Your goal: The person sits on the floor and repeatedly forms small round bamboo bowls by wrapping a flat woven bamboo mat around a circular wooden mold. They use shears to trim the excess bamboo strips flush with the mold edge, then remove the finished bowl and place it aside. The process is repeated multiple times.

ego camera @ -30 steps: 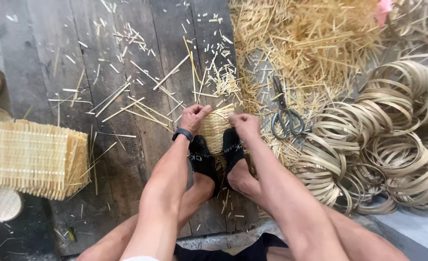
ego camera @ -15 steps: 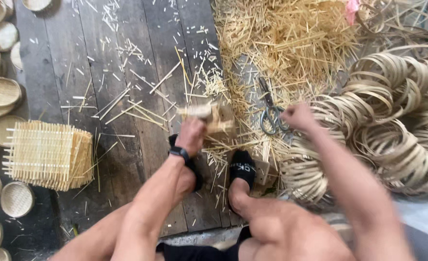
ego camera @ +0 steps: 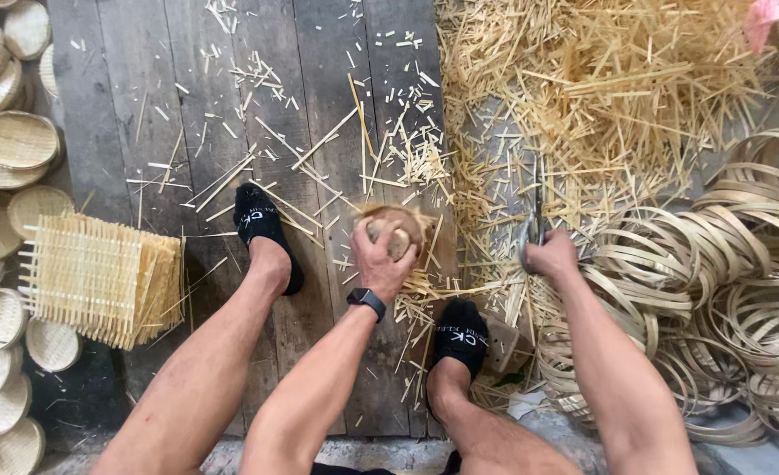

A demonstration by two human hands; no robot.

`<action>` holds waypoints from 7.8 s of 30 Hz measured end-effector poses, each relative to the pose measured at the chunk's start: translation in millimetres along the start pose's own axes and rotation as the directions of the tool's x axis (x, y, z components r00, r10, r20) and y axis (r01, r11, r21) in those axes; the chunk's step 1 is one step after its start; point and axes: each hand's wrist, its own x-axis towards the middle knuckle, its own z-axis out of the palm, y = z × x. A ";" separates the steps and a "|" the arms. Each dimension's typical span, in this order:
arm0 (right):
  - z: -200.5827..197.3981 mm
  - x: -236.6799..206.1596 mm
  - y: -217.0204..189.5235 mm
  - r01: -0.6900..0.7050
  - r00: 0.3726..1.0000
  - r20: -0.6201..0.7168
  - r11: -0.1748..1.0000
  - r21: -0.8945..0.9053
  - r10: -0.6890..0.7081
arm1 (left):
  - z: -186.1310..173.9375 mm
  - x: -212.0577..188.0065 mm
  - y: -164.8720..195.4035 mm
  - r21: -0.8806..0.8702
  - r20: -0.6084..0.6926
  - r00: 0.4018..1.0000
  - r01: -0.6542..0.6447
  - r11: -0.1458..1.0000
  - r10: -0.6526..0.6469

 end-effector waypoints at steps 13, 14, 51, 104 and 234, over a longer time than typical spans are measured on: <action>51.7 -180.3 -46.1 0.400 0.887 -0.169 0.535 0.744 -0.429 | -18.9 -1.1 6.4 -0.119 0.075 0.944 -0.312 0.942 0.322; 59.1 -186.1 -49.7 0.466 0.851 -0.241 0.462 0.754 -0.466 | -18.8 -4.7 8.5 -0.176 0.052 0.976 -0.199 0.964 0.210; 10.9 -18.2 19.9 0.410 0.615 0.166 0.133 -0.902 -0.771 | -18.9 -3.7 23.9 -0.190 0.320 0.941 -0.052 0.980 0.112; 7.8 -72.0 -37.9 0.423 0.692 0.185 0.185 -0.887 -0.697 | -16.1 7.3 3.4 -0.172 0.393 0.863 -0.269 0.948 0.317; 122.1 -96.0 -9.9 -0.251 0.870 0.466 0.669 0.699 -0.161 | 18.1 -48.8 -65.4 -0.591 0.760 0.501 0.798 -0.120 -0.415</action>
